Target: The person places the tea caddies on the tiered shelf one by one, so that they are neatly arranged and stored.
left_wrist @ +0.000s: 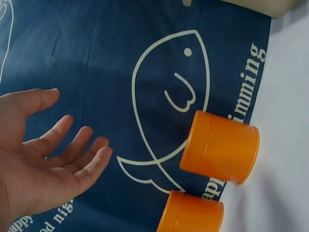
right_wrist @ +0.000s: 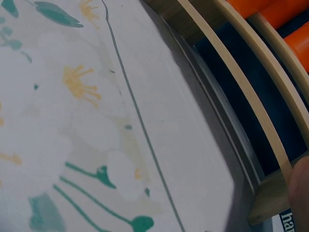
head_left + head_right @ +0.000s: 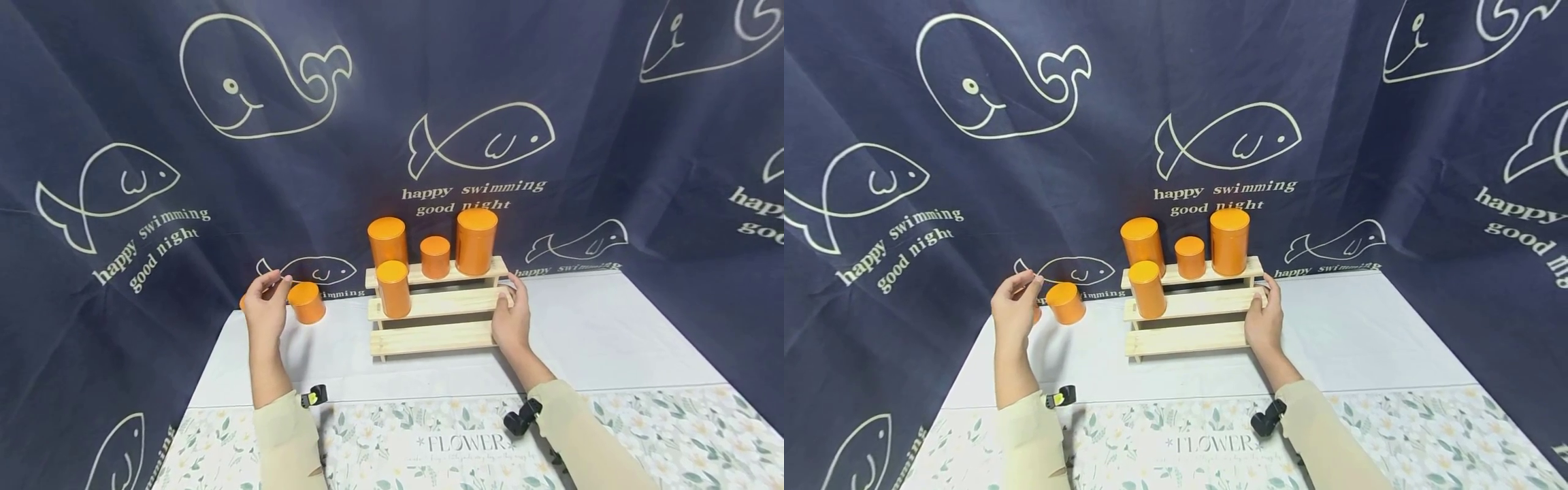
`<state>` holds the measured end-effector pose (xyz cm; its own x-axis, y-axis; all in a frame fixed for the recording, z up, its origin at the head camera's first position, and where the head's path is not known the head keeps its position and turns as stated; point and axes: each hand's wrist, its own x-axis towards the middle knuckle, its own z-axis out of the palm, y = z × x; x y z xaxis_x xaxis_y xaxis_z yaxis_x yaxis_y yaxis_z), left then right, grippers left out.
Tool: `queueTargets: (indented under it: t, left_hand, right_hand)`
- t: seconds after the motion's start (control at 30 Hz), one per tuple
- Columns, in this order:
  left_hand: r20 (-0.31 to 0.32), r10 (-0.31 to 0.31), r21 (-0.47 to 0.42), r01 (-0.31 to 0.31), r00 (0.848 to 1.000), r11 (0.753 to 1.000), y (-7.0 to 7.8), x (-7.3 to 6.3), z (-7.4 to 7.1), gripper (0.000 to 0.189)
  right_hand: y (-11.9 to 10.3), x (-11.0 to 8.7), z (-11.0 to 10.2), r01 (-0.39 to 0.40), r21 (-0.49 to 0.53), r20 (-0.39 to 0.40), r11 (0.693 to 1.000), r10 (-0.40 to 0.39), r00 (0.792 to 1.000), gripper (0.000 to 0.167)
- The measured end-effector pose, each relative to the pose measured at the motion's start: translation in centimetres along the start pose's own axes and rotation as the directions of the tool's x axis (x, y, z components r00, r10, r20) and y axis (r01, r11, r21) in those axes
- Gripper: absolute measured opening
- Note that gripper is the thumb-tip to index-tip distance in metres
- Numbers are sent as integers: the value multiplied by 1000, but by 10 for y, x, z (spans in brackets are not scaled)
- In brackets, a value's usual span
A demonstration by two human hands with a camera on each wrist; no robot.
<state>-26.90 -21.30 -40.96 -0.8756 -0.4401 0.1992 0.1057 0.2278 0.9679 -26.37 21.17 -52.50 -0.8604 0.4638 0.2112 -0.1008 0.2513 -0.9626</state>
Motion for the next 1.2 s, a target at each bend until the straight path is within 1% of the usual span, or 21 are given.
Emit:
queueTargets:
  t: [0.1, 0.2, 0.33, 0.43, 0.57, 0.67, 0.73, 0.83, 0.93, 1.03, 1.2]
  left_hand:
    - [-26, -15, 4, 15, 1000, 1000, -2, 2, -4, 41]
    - [-48, -51, 8, 51, 998, 999, -4, 5, -9, 41]
    - [-97, -90, -14, 89, 991, 996, -12, 14, -14, 40]
    - [-150, -112, -35, 108, 982, 993, -18, 23, -17, 41]
    - [-228, -113, -46, 105, 967, 993, -28, 30, -20, 42]
    - [-280, -106, -19, 105, 954, 994, -35, 34, -23, 51]
    - [-303, -124, -3, 129, 945, 992, -39, 36, -26, 58]
    - [-301, -160, -14, 163, 940, 986, -48, 41, -30, 65]
    - [-274, -194, -36, 191, 942, 981, -58, 45, -32, 67]
    - [-248, -219, -36, 217, 944, 975, -68, 48, -31, 70]
    - [-235, -266, -27, 268, 935, 963, -79, 50, -31, 81]
  right_hand:
    - [-1, 0, 0, 2, -1, -1, 1000, -2, 1000, 54]
    - [-1, -1, 1, -1, -3, -3, 1000, 1, 1000, 54]
    - [0, -1, 1, -4, -12, 1, 1000, 4, 1000, 54]
    - [0, -2, 1, -6, -17, 5, 1000, 6, 1000, 54]
    - [-1, -2, 0, 0, -6, 6, 1000, 0, 1000, 54]
    - [-2, -2, 0, 4, -2, 7, 1000, -4, 1000, 54]
    - [-3, -1, 0, 6, -4, 10, 1000, -6, 1000, 53]
    - [-3, 0, 1, 8, 0, 1, 1000, -8, 1000, 53]
    - [-3, 1, 2, 6, 1, -2, 1000, -6, 1000, 53]
    - [-4, 1, 2, 1, 3, 2, 1000, -1, 1000, 53]
    - [-2, 0, 2, -7, -2, 1, 1000, 7, 1000, 53]
